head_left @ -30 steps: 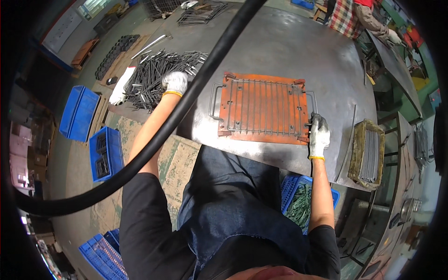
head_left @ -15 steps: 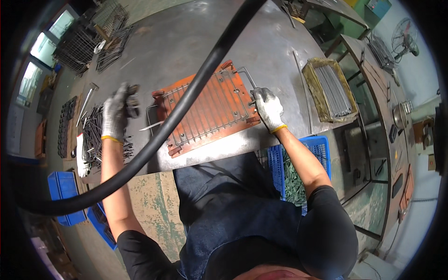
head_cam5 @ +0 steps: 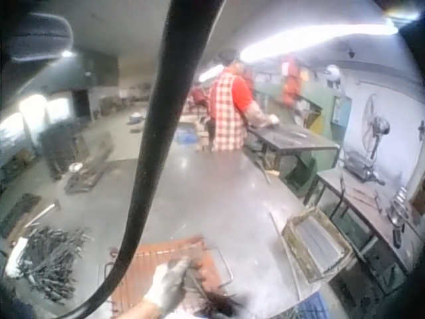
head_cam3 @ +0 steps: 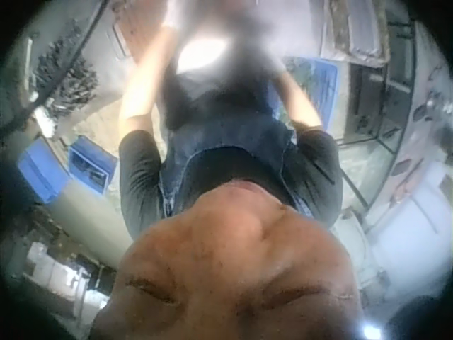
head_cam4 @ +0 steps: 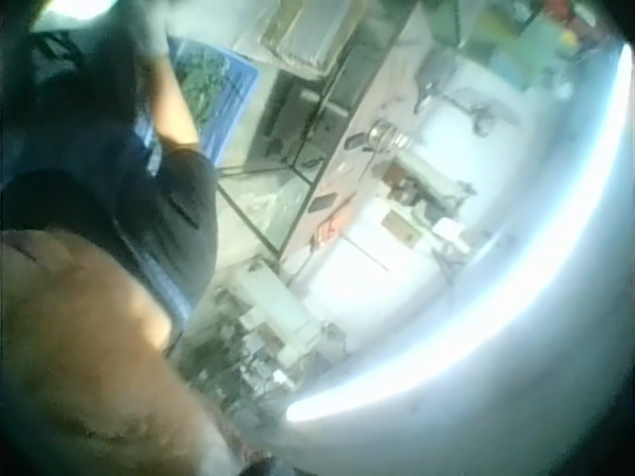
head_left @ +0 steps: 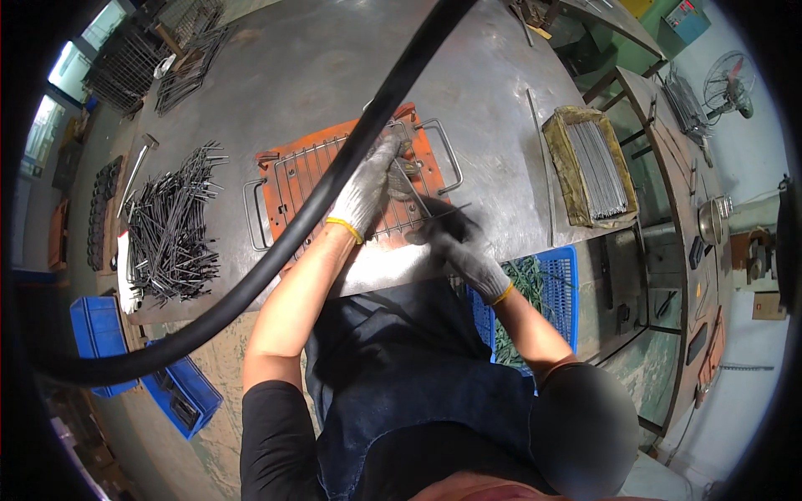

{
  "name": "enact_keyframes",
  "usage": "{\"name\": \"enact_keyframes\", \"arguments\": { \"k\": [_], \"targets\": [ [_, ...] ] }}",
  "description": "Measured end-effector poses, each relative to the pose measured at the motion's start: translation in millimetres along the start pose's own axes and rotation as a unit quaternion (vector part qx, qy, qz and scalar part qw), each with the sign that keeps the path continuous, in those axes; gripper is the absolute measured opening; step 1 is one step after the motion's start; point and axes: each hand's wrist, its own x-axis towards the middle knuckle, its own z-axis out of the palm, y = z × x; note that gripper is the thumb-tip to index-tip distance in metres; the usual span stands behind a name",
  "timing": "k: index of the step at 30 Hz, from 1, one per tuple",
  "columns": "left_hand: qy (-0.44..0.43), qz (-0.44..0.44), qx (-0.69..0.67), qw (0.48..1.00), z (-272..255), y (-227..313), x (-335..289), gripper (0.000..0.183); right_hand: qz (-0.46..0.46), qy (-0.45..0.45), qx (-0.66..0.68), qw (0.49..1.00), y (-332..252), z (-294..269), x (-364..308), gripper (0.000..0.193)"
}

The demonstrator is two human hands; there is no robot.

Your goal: Placing individual metal rods into a rectangular metal frame on a workbench.

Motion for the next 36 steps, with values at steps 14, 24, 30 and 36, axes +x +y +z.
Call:
{"name": "enact_keyframes", "arguments": {
  "k": [14,24,30,36],
  "targets": [
    [0.070,0.288,0.705,0.645,-4,-19,15,0.046,0.049,0.036,-0.323,0.945,7,8,19,0.031],
    [-0.016,0.373,0.766,0.524,-27,-41,30,0.035,0.145,0.019,-0.320,0.936,-5,15,13,0.034],
    [0.007,0.427,0.749,0.507,-25,-49,32,0.034,0.032,0.100,-0.199,0.974,-18,-1,4,0.029],
    [0.013,0.403,0.754,0.519,-34,-39,24,0.035,-0.143,0.156,-0.431,0.877,-10,0,24,0.048]
  ]
}}
